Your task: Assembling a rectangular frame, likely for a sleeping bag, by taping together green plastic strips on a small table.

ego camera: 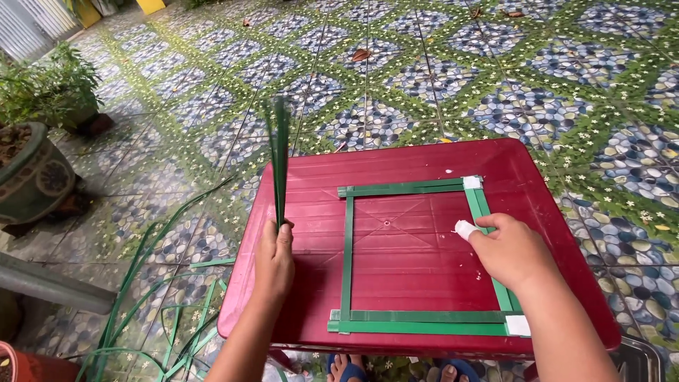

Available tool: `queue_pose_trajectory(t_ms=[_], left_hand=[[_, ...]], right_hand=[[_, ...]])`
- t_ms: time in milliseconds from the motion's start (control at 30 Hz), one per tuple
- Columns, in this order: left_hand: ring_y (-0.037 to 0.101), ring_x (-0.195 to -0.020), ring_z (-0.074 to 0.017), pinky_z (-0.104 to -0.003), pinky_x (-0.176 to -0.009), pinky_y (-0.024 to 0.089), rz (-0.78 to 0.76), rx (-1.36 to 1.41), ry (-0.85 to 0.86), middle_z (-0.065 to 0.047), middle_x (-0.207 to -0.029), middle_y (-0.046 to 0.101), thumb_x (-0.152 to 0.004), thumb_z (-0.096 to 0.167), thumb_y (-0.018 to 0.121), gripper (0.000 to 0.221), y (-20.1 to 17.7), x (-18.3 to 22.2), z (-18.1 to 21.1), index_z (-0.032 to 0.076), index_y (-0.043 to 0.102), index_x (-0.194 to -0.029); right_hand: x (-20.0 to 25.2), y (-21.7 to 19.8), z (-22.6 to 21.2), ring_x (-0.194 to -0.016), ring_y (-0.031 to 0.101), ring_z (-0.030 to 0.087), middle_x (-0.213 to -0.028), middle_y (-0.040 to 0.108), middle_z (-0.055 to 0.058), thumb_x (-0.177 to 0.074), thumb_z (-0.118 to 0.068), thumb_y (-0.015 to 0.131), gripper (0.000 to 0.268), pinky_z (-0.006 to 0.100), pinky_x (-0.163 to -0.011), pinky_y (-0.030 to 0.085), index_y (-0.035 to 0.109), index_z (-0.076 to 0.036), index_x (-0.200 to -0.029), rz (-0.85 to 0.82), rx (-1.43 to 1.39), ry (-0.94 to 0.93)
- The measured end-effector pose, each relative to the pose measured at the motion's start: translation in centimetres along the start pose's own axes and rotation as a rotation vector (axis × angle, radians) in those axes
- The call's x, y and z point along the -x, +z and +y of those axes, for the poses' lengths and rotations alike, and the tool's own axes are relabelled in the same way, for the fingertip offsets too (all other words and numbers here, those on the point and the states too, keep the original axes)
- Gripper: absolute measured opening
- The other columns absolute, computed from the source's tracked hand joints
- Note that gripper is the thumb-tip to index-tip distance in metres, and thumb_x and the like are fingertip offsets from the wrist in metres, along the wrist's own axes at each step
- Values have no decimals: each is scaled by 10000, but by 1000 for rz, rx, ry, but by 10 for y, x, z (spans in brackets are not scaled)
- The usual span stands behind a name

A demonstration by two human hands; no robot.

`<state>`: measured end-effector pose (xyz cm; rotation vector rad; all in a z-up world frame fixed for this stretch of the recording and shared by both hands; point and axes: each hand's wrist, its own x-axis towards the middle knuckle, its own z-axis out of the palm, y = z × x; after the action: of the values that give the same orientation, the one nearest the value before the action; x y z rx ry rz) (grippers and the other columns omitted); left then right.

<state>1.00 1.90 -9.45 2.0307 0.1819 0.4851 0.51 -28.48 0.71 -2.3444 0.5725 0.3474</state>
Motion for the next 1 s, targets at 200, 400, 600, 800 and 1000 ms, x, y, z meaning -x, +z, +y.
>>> queue_pose_trajectory(t_ms=[200,400,600,800,1000], left_hand=[[538,-918,-408,-504,-770,404,-329,-505,110,-196,-891,565,-919,366,325,297,-19,-61,42,160,480,-1066],[560,-1018,-254,-401,-866,428,-490,-1027,378,-42,-1013,589,-923,382,337,262,31,-160,2,216,492,-1053],[505,-1075,-217,-413,-890,416,-574,-1208,447,-13,-1061,551,-902,403,349,264,58,-176,-4,244,457,-1083],[481,-1063,-233,-424,-850,460,-511,-1129,547,-27,-1036,509,-867,392,467,293,72,-175,-3,217,481,-1101],[510,-1052,-275,-394,-867,452,-637,-932,633,-66,-1027,528,-840,333,540,294,111,-184,10,185,533,-1095]], right_hand=[[-5,2,9,-1015,595,297,-966,693,118,-763,-255,531,424,400,-826,475,607,-102,-1152,79,5,-122],[-3,0,6,-1007,607,257,-956,702,83,-748,-260,532,430,377,-833,483,605,-135,-1153,62,20,-89],[-14,3,10,-985,616,261,-938,706,82,-749,-260,525,432,376,-811,489,592,-134,-1157,51,31,-61],[-7,-3,-2,-963,622,282,-925,708,96,-759,-232,523,413,390,-811,484,593,-118,-1150,65,19,-58],[-19,3,10,-942,626,245,-893,713,56,-747,-237,511,414,374,-799,480,599,-139,-1140,68,22,-63]])
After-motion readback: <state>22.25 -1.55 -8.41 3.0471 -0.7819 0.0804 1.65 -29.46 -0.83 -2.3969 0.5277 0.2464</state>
